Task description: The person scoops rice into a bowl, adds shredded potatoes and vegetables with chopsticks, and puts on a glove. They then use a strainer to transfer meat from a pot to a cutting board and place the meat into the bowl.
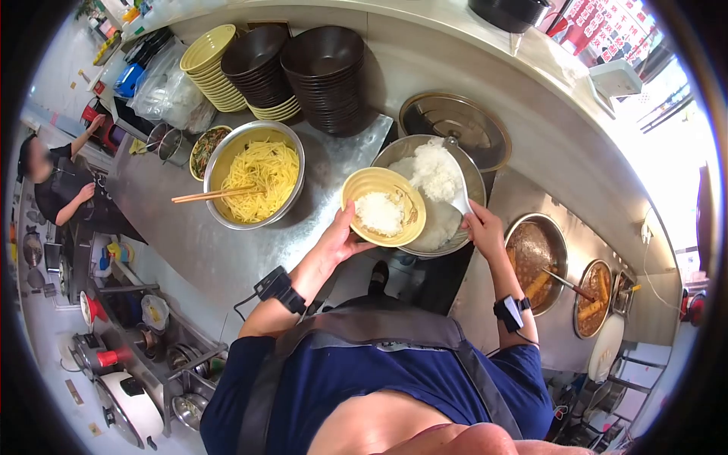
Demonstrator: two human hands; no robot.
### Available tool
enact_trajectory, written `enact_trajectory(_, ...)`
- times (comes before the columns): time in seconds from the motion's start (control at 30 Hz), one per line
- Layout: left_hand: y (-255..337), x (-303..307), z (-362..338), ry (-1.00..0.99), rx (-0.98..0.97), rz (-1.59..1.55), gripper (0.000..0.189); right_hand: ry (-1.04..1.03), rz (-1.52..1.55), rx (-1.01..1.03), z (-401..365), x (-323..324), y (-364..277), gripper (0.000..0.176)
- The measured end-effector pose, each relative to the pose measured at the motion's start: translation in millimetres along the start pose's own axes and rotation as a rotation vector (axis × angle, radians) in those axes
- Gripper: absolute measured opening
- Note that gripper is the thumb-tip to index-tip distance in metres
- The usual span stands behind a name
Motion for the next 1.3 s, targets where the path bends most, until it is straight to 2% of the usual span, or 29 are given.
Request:
enact_trajectory(0.07,-6.3,-1.2,10.2,0.092,0.081,0.070,0.066,0.093,-0.279,0.425,-23.3,3.0,-38.7,0.034)
enact_trajectory(0.1,-8.2,-5.2,15.5,0.070,0.084,0.099,0.068,0.110,-0.376,0.593,-36.3,-1.6,-55.2,0.037)
enact_trajectory(0.13,-10.5,-8.4,19.7,0.058,0.084,0.103,0.068,0.122,-0.382,0.597,-42.7,-3.5,-60.3,0.037)
enact_trajectory(0.2,-14.7,-13.8,27.5,0.022,0.092,0.080,0.068,0.104,-0.783,0.809,-61.8,-22.6,-76.6,0.041)
enact_trajectory(0.27,-19.3,-12.7,30.9,-0.019,0.090,0.071,0.068,0.081,-0.792,0.750,-69.4,-27.7,-77.7,0.044)
enact_trajectory(0.37,-24.0,-10.2,31.2,-0.121,0.063,0.010,0.069,0.154,-0.657,0.659,-75.2,-14.2,-85.0,0.038)
enact_trajectory(0.43,-26.0,-6.7,27.7,-0.180,0.050,-0.038,0.069,0.117,-0.359,0.524,-73.7,-3.1,-75.1,0.038)
enact_trajectory(0.47,-24.3,-4.5,26.6,-0.205,0.014,-0.034,0.070,0.119,-0.355,0.518,-78.1,-2.3,-78.4,0.038)
enact_trajectory(0.5,-22.6,-4.0,24.7,-0.231,-0.024,-0.030,0.070,0.044,-0.351,0.411,-81.9,-4.4,-81.6,0.038)
enact_trajectory(0.57,-19.5,0.7,20.1,-0.206,-0.076,-0.012,0.070,-0.031,-0.315,0.278,-85.7,-13.4,-83.1,0.040)
enact_trajectory(0.7,-8.7,2.1,9.0,-0.170,-0.179,-0.042,0.069,-0.168,-0.248,0.258,-80.6,-42.6,-61.7,0.041)
enact_trajectory(0.8,-0.2,1.4,-0.2,-0.156,-0.182,-0.094,0.068,-0.187,-0.261,0.260,-76.5,-43.2,-70.8,0.041)
enact_trajectory(0.83,2.5,-0.8,-3.9,-0.147,-0.183,-0.093,0.068,-0.144,-0.179,0.201,-74.3,-42.4,-72.8,0.040)
enact_trajectory(0.87,8.6,-3.4,-8.3,-0.113,-0.244,0.014,0.070,-0.150,-0.174,0.198,-69.4,-45.7,-71.5,0.040)
enact_trajectory(0.93,14.3,-2.2,-12.1,-0.074,-0.300,0.124,0.073,-0.128,0.085,-0.036,-58.1,-51.3,-47.8,0.039)
enact_trajectory(1.0,18.4,3.9,-12.5,-0.029,-0.349,0.190,0.070,-0.196,0.072,-0.026,-52.6,-56.3,-38.2,0.039)
enact_trajectory(1.07,21.6,9.3,-13.6,-0.015,-0.368,0.163,0.065,-0.371,0.178,-0.214,-55.9,-62.5,-26.7,0.039)
enact_trajectory(1.13,28.1,11.4,-15.5,0.000,-0.389,0.128,0.059,-0.257,0.184,-0.252,-47.9,-40.7,-32.3,0.037)
enact_trajectory(1.2,31.2,21.9,-20.1,0.136,-0.328,0.154,0.056,-0.102,0.206,-0.244,-29.4,-16.5,-29.0,0.038)
enact_trajectory(1.23,31.5,27.5,-22.3,0.193,-0.317,0.114,0.056,-0.097,0.208,-0.257,-18.0,-11.2,-20.9,0.038)
enact_trajectory(1.3,29.8,39.2,-25.7,0.166,-0.260,0.003,0.061,-0.031,-0.312,0.029,15.8,-1.3,-8.2,0.036)
Point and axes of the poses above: each hand's wrist, its own z-axis towards the middle knuckle, its own x-axis out of the back of the hand, y = z × x, the point moved 7 cm from there along z, towards the middle knuckle, and after that the axes turned 4 degrees about x, right-handed, at the moved point
